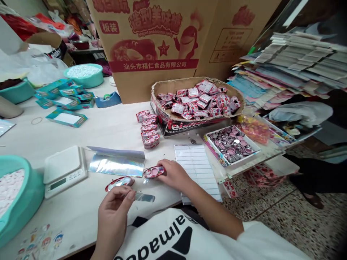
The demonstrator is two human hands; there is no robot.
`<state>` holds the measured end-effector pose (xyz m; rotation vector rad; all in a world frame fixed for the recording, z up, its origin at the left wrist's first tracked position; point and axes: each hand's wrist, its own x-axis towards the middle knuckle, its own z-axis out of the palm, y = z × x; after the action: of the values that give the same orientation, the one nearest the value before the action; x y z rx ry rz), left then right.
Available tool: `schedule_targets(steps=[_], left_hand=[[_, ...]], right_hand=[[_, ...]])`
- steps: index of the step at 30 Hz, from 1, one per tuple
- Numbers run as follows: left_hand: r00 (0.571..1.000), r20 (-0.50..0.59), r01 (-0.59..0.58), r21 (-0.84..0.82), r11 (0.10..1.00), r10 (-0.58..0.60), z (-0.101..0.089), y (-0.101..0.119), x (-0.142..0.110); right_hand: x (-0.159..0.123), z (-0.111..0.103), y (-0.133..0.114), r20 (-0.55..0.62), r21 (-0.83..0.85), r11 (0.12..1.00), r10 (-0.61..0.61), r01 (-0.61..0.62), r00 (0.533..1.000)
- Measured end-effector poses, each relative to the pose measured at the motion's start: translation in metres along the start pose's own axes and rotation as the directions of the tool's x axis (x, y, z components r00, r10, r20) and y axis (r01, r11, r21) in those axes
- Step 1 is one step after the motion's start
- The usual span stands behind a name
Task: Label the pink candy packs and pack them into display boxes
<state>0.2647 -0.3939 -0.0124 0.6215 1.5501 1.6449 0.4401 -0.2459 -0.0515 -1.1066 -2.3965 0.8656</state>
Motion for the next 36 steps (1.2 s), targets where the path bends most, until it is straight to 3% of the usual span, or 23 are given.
schedule_targets(steps=[4, 10, 14, 18, 20, 24, 27, 32, 36], left_hand=[[0.996, 0.035, 0.084, 0.018, 0.996, -0.085, 0.007, -0.008, 0.0], [0.988, 0.06, 0.142, -0.031, 0.989, -0.14, 0.028, -0.012, 0.005], [0.991, 0.036, 0.131, -0.096, 0.987, -0.128, 0.042, -0.008, 0.009], [0.992, 0.027, 0.124, -0.095, 0.988, -0.122, 0.048, -0.006, 0.014], [0.992, 0.031, 0.123, -0.083, 0.989, -0.121, 0.048, -0.006, 0.018], [0.992, 0.051, 0.116, 0.035, 0.993, -0.118, 0.044, -0.005, 0.027], [0.995, 0.063, 0.056, 0.259, 0.964, -0.075, 0.04, -0.002, 0.03], [0.981, 0.134, -0.192, 0.69, 0.698, 0.138, 0.036, 0.002, 0.028], [0.978, 0.18, -0.208, 0.767, 0.607, 0.107, 0.037, 0.003, 0.03]], right_hand=[[-0.031, 0.01, -0.019, -0.032, 0.049, 0.996, 0.075, -0.074, 0.997], [-0.057, -0.031, -0.031, -0.138, 0.314, 0.948, 0.099, -0.052, 0.985], [-0.055, -0.04, -0.039, -0.016, 0.574, 0.808, 0.174, -0.134, 0.985], [-0.042, -0.022, -0.04, 0.065, 0.747, 0.616, 0.306, -0.249, 0.95], [-0.037, -0.014, -0.037, 0.08, 0.777, 0.565, 0.347, -0.276, 0.934], [-0.031, -0.012, -0.036, 0.035, 0.757, 0.597, 0.368, -0.265, 0.929], [-0.032, -0.015, -0.037, -0.034, 0.71, 0.653, 0.406, -0.264, 0.913], [-0.032, -0.007, -0.033, -0.1, 0.623, 0.735, 0.414, -0.268, 0.905], [-0.03, 0.005, -0.027, -0.135, 0.602, 0.754, 0.421, -0.264, 0.897]])
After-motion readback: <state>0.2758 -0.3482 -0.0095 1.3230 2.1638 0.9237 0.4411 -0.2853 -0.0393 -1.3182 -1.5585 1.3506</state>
